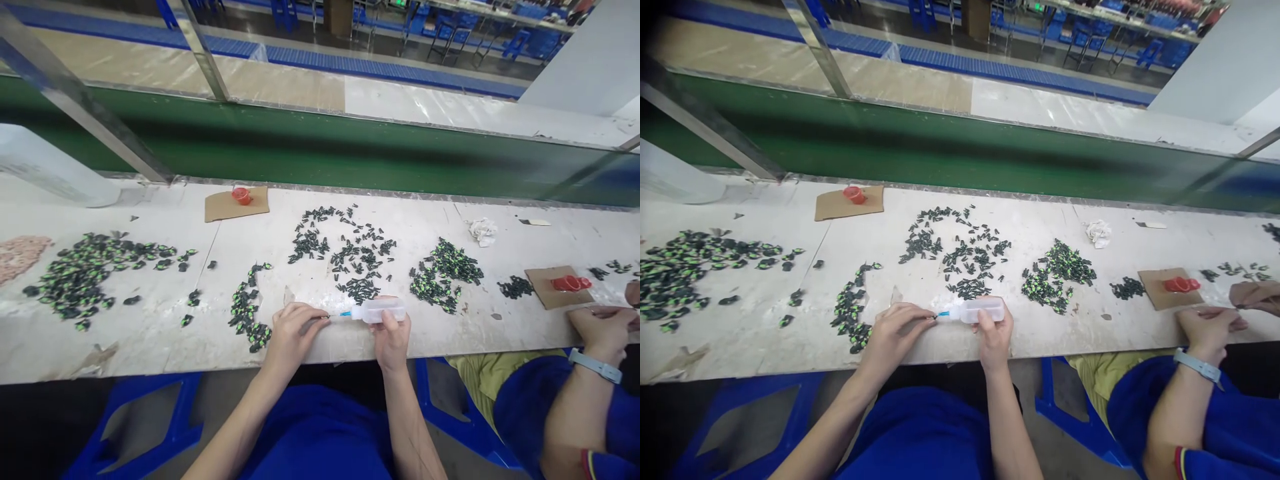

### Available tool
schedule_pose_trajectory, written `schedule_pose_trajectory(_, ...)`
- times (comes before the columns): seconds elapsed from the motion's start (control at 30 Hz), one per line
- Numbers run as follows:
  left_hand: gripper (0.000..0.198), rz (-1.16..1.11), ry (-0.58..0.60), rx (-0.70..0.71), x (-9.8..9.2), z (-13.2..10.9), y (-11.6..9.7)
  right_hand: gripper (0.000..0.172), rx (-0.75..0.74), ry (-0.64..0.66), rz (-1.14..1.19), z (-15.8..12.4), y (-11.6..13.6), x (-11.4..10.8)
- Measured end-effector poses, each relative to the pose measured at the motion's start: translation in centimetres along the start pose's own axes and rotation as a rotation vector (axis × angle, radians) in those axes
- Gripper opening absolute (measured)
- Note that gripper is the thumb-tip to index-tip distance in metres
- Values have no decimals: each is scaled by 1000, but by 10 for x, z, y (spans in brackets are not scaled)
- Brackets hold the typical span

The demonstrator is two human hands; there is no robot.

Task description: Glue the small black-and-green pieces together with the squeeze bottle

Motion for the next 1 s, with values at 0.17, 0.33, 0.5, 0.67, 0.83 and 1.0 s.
schedule_pose_trajectory(0.17, 10, 6, -23, -1, -3, -4, 9, 22, -30, -145, -159, -9, 3, 1)
schedule_pose_trajectory(0.33, 13, -14, -28, -31, -4, -6, 8, 24, -29, -173, -271, -12, 3, 6)
schedule_pose_trajectory(0.5, 12, 30, -43, 16, -2, -6, 7, 22, -7, -136, -375, -12, 5, 10)
schedule_pose_trajectory(0.67, 11, 86, -53, 55, -1, -7, 8, 23, -8, -118, -434, -12, 6, 10)
schedule_pose_trajectory(0.83, 10, 114, -74, 76, 1, -7, 11, 25, 4, -109, -473, -11, 3, 9)
schedule_pose_trajectory(1.0, 10, 107, -59, 74, 1, -7, 12, 26, 12, -100, -475, -11, 3, 10)
Point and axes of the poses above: each hand's wrist, its own z-axis towards the middle knuckle, its own x-axis out of the palm, y = z × x, the point moved 2 cm from there along z, towards the middle knuckle, and after that the axes turned 9 degrees about x, right-handed, at the moved point
